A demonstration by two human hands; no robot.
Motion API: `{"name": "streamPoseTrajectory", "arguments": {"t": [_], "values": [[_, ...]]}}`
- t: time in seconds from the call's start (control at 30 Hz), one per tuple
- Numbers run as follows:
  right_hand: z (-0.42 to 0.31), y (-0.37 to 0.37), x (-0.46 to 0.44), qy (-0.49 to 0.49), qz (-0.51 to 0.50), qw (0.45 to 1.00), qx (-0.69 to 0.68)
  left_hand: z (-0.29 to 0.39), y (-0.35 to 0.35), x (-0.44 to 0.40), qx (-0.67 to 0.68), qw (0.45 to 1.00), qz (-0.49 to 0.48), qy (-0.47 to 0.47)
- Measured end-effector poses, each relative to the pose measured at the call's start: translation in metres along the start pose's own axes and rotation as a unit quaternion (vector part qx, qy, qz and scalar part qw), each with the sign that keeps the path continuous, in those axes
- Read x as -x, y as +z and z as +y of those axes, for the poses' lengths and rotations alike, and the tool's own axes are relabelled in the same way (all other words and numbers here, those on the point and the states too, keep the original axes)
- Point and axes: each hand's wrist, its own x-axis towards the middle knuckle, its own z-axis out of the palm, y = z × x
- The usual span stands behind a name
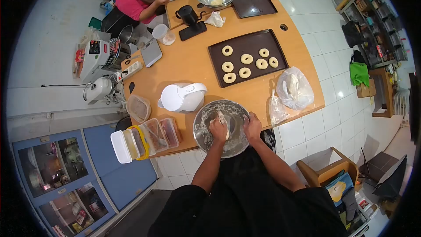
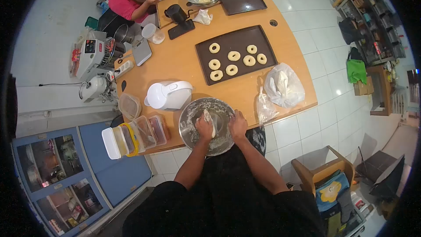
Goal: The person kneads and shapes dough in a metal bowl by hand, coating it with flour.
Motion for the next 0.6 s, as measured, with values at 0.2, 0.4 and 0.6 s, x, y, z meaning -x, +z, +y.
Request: {"name": "streamPoseTrajectory", "arguments": {"t": [0.2,0.4,0.6], "values": [[-0.001,-0.009,-0.006,0.018,0.022,0.999,0.016,0.036,-0.018,0.010,-0.128,0.989,-0.070,-0.004],[0.000,-0.016,-0.013,0.000,0.029,0.999,0.028,0.034,-0.007,0.011,-0.002,0.989,-0.101,-0.107],[-0.009,-0.019,-0.016,0.017,0.007,0.999,0.045,-0.074,0.087,0.006,0.553,0.782,-0.251,-0.139]]}}
